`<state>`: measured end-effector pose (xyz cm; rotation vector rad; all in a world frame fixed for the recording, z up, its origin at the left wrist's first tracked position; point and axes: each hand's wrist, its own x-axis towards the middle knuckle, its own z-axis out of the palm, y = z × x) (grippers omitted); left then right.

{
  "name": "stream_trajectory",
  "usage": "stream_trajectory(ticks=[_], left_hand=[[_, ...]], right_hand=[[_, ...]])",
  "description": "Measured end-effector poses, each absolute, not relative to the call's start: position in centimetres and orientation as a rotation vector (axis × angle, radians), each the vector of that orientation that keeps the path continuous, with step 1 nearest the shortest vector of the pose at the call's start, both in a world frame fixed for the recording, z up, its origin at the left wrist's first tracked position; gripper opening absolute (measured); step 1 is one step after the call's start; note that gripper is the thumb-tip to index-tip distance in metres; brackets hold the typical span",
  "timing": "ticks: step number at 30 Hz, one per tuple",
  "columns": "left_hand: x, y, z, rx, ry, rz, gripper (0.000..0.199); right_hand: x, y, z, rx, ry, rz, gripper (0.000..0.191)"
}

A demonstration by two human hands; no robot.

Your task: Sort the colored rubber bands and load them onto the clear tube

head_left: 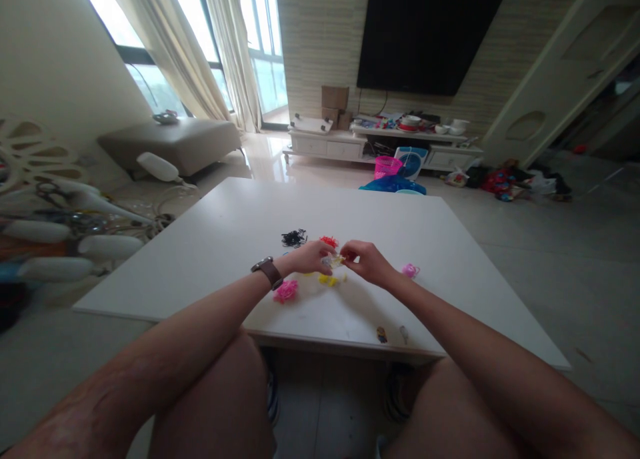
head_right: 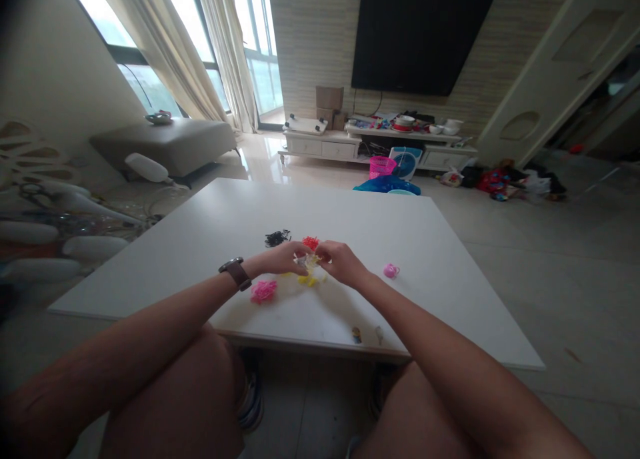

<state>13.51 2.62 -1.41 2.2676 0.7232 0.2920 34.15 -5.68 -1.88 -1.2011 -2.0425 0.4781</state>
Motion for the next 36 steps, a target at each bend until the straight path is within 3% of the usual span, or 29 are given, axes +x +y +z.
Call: stream_trajectory(ticks=[11, 16, 20, 24, 30, 36], left_hand=[[13.6, 2.6, -1.0, 2.241, 0.679, 0.316, 0.039], [13.6, 2.9, -0.8, 2.183, 0.647, 0.368, 0.035], [13.3, 3.2, -0.8, 2.139, 0.621, 0.402, 0.031], [13.1, 3.4, -0.7, 2.127, 0.675, 0.422, 0.031], [12.9, 3.4, -0.2, 2.148, 0.776, 0.441, 0.037], [12.4, 3.8, 0.1, 2.141, 0.871, 0.503, 0.042]], right_hand=[[33.5, -6.3, -0.7, -1.13, -1.852, 0.533, 0.015], [33.6, -6.0, -0.5, -1.177, -1.754, 0.3, 0.021], [35.1, -5.2, -2.8, -1.456, -1.942, 0.411, 0.025], [36.2, -4.5, -6.3, -1.569, -2.254, 0.529, 0.04], [35.7, -4.0, -8.2, -1.608, -2.444, 0.552, 0.016], [35.1, -4.2, -7.7, -1.526, -2.484, 0.562, 0.013]])
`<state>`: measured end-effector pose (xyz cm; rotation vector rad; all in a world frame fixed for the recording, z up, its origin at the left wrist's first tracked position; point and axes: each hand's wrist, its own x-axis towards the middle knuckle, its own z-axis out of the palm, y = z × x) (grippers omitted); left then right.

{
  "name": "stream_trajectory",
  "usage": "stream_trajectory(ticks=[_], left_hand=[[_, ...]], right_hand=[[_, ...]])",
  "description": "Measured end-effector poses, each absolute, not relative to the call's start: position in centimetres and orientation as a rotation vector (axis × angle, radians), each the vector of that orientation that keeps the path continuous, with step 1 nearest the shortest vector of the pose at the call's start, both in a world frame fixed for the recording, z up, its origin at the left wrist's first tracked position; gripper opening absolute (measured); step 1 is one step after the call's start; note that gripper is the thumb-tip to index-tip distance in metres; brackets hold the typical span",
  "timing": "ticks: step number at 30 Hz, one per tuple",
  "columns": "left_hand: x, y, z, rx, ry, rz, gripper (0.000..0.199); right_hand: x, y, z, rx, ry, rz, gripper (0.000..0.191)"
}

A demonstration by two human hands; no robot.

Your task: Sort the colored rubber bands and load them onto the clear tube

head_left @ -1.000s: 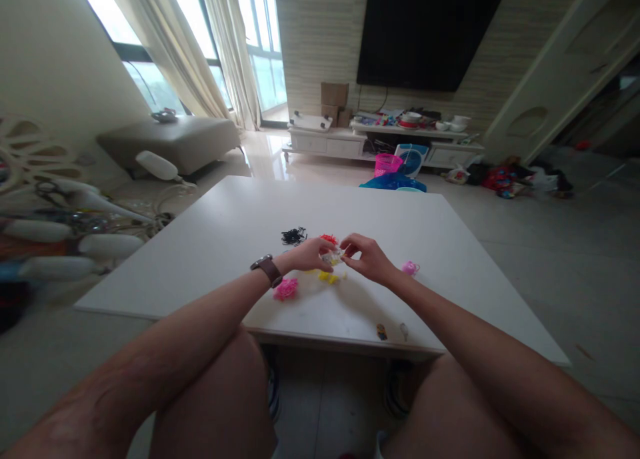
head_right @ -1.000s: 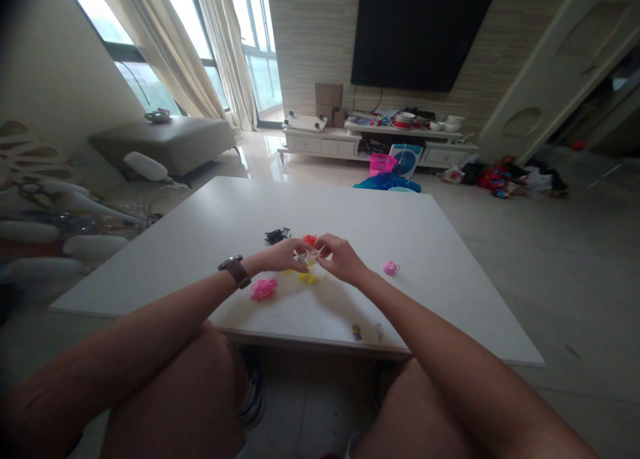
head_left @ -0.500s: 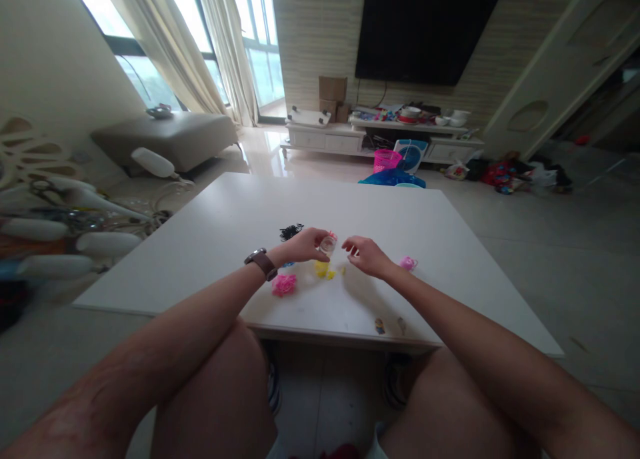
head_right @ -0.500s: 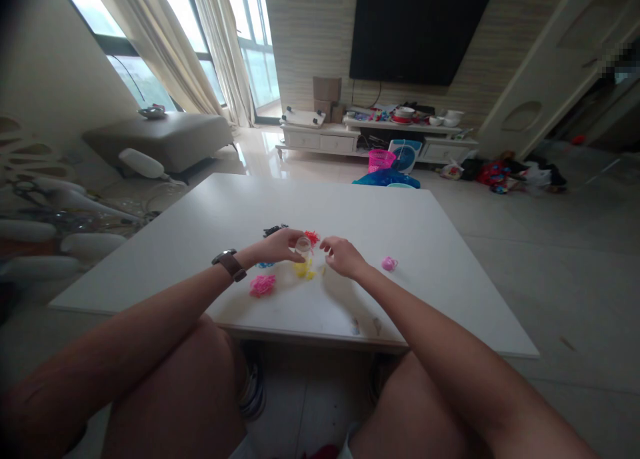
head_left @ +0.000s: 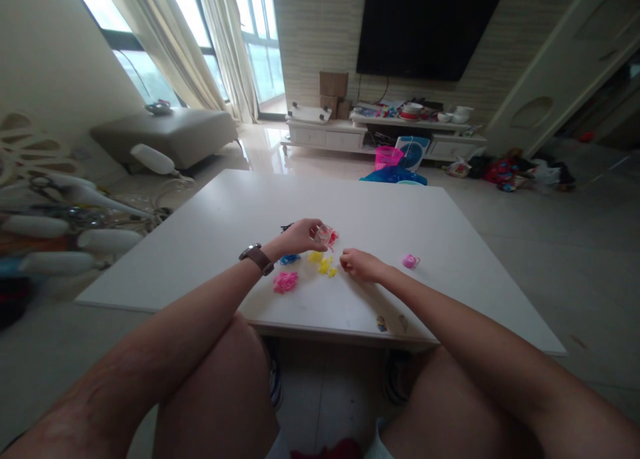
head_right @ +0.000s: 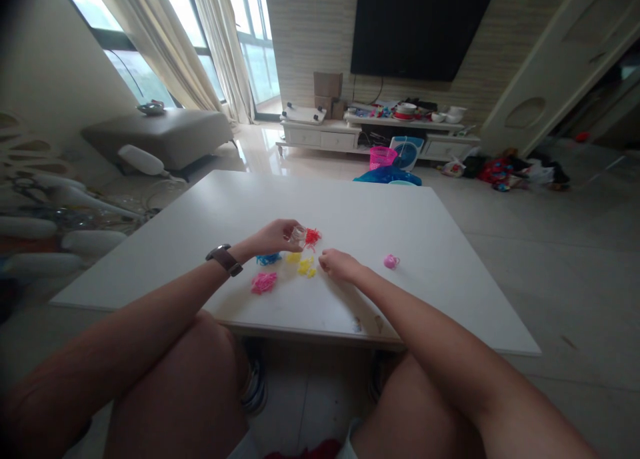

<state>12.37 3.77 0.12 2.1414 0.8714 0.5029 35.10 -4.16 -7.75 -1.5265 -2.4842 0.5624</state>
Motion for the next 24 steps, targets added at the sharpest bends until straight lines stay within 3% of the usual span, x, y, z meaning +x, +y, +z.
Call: stream_trajectory(ticks=[3, 8, 15, 24], left_hand=[[12.1, 3.9, 0.1, 2.12, 0.872, 0.519, 0.042], [12.0, 4.0, 0.0, 2.088, 0.831, 0.496, 0.034], [12.0, 3.9, 0.3, 2.106, 0.81, 0.478, 0.031], [11.6, 4.0, 0.7, 2.278, 0.929, 0.381, 0.041]], right_hand=[[34.5, -4.4, -7.7, -1.416, -2.443, 0.606, 0.01], [33.7, -4.6, -8.3, -1.393, -2.305, 0.637, 0.021], [33.3, -4.3, -9.5, -1.418, -2.267, 0.696, 0.011], [33.1, -4.2, -8.3, -1.385, -2.282, 0.651, 0.01]])
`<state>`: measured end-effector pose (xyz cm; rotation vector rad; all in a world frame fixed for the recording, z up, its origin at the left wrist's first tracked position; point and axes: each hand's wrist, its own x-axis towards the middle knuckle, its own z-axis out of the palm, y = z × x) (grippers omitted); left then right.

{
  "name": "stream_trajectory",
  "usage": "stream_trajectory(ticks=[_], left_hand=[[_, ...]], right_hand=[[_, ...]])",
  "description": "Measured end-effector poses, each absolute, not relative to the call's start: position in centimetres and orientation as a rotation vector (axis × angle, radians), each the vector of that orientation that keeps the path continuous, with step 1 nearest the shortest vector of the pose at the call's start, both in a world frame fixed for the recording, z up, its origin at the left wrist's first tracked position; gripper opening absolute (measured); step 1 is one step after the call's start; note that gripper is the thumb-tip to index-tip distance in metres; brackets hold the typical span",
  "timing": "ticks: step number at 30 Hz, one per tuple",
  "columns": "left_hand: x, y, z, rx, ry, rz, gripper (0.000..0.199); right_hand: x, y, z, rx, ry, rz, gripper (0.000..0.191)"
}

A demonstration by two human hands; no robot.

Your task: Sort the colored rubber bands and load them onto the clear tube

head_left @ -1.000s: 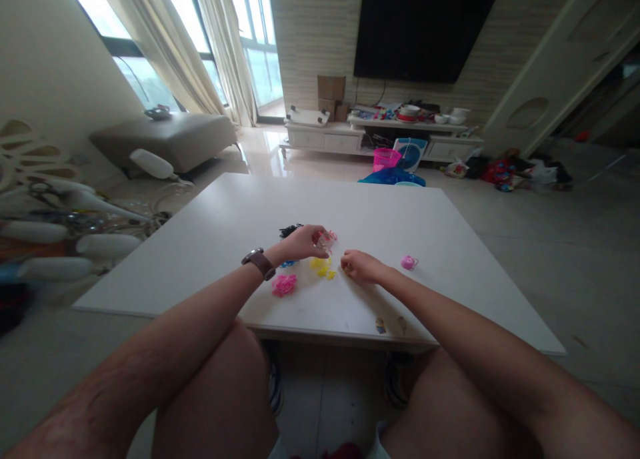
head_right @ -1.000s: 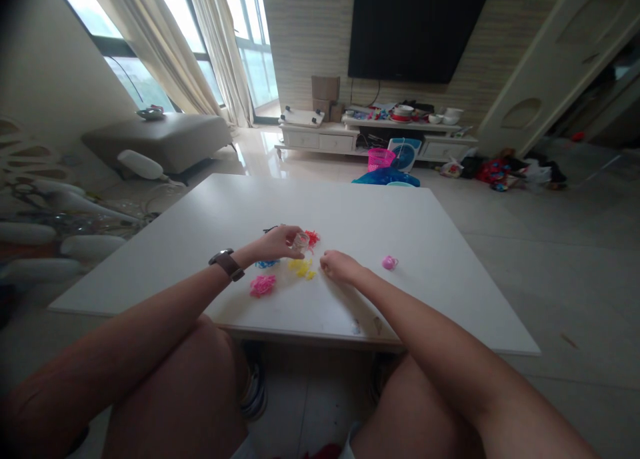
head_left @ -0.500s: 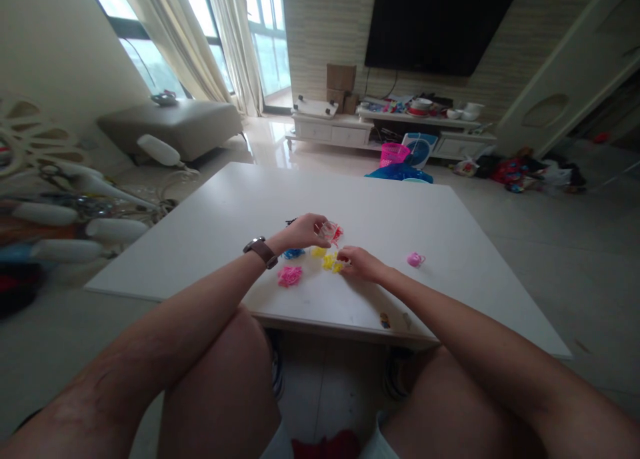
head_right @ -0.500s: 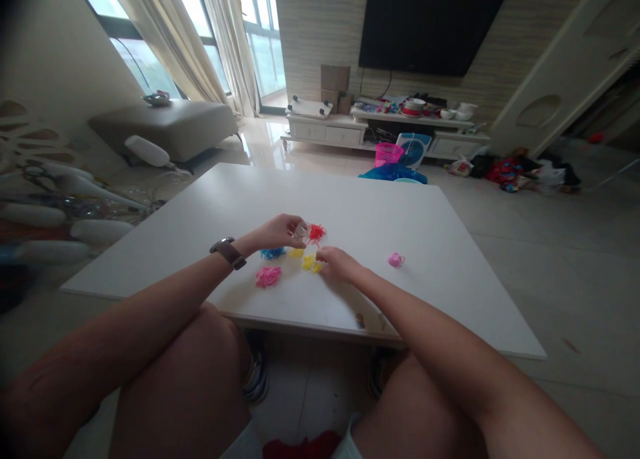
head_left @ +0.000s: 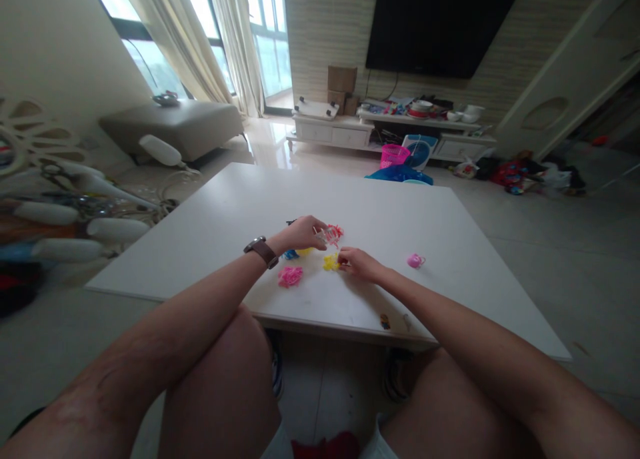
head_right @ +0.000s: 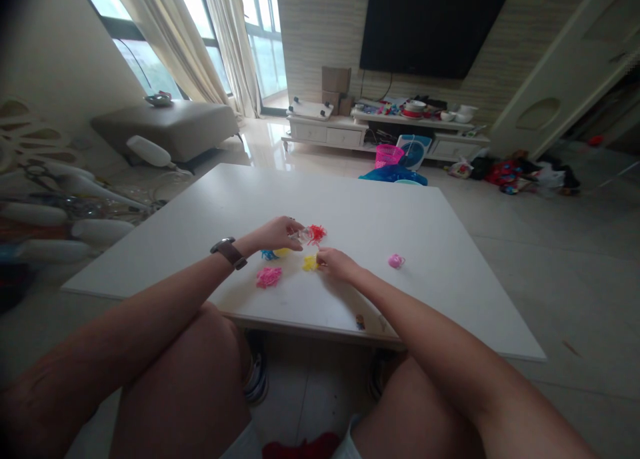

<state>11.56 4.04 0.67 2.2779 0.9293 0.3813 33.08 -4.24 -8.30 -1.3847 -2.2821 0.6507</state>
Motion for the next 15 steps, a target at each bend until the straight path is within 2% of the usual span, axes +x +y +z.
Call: stream_trajectory(ticks=[6, 15], left_hand=[[11.6, 3.8, 0.4, 2.413, 0.959, 0.159, 0.042], [12.5, 3.1, 0.0, 2.398, 0.843, 0.11, 0.047]], right_hand=[[34.8, -4.0, -5.4, -1.379, -2.147, 0.547, 0.006], [33.5, -5.1, -2.8, -1.317, -2.053, 0.547, 0.005]])
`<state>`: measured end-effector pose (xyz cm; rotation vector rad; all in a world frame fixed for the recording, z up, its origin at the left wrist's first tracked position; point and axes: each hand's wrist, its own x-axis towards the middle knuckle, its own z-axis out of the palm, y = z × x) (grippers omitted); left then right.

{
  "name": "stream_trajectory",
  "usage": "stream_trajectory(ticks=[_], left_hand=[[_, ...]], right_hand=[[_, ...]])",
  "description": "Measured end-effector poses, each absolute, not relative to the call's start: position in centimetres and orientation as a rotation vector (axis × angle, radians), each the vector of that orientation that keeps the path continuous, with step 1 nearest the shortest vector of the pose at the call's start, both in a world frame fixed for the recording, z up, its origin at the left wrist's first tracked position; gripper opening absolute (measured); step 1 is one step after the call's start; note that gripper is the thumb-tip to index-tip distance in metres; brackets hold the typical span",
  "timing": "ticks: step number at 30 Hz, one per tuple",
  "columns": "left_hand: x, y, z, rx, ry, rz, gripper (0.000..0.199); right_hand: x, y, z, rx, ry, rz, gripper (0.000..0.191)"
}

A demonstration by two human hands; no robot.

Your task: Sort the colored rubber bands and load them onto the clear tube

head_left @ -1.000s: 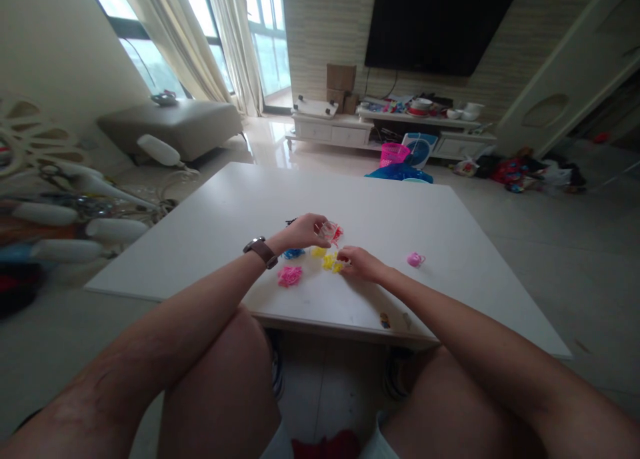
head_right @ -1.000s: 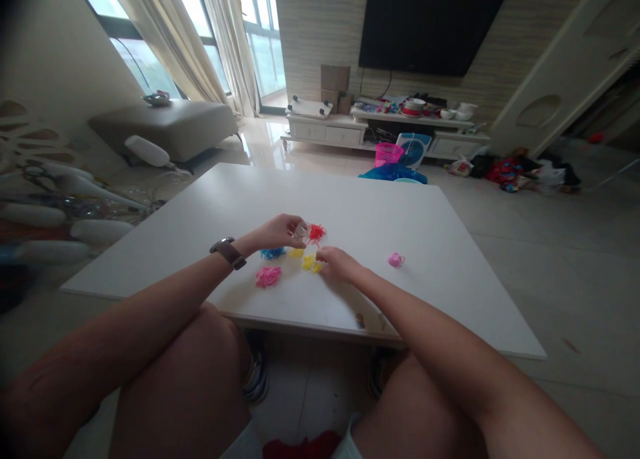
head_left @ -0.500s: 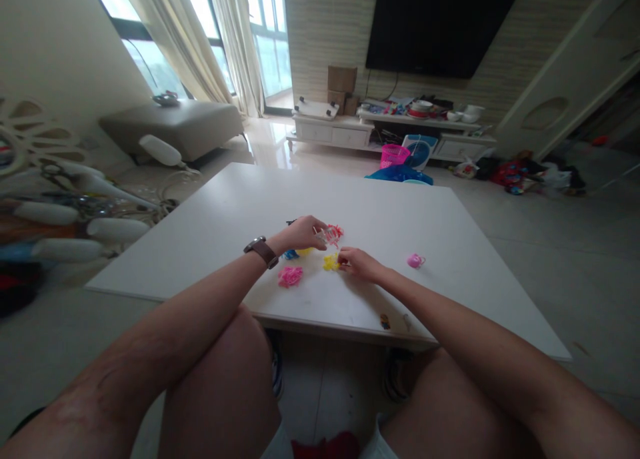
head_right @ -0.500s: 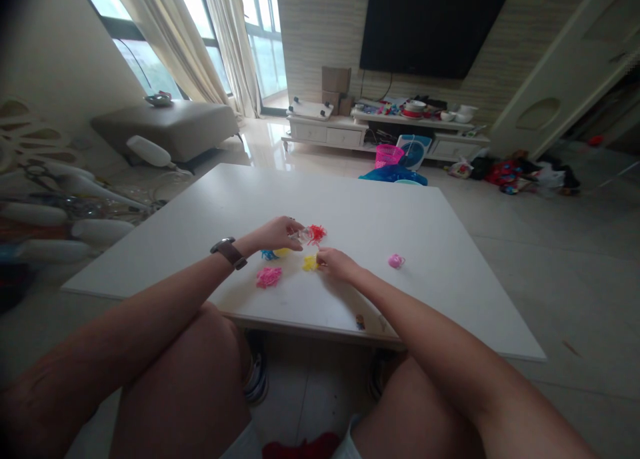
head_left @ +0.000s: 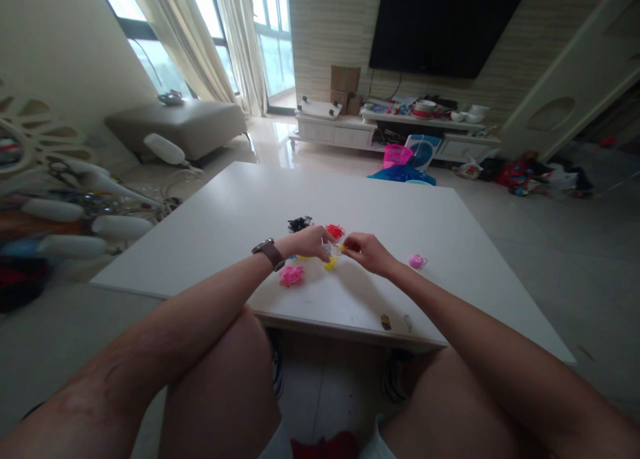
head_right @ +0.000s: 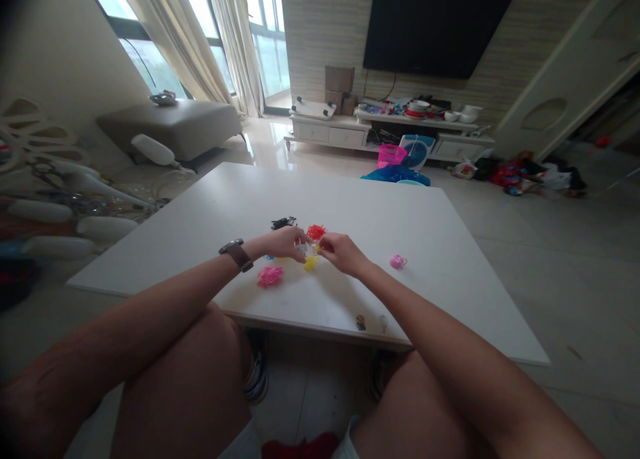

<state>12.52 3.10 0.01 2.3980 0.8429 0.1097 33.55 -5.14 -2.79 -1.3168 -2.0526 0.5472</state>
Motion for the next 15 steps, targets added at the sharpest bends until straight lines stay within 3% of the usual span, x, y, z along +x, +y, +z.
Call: stream_trajectory(ticks=[9, 15], left_hand=[[12.9, 3.2, -0.2, 2.312, 0.696, 0.194, 0.034], [12.8, 3.5, -0.2, 2.187, 0.625, 0.307, 0.031]], right_hand=[[32.9, -5.8, -1.3, -1.288, -1.87, 0.6, 0.011], [32.8, -5.9, -0.8, -1.186, -1.845, 0.461, 0.018]])
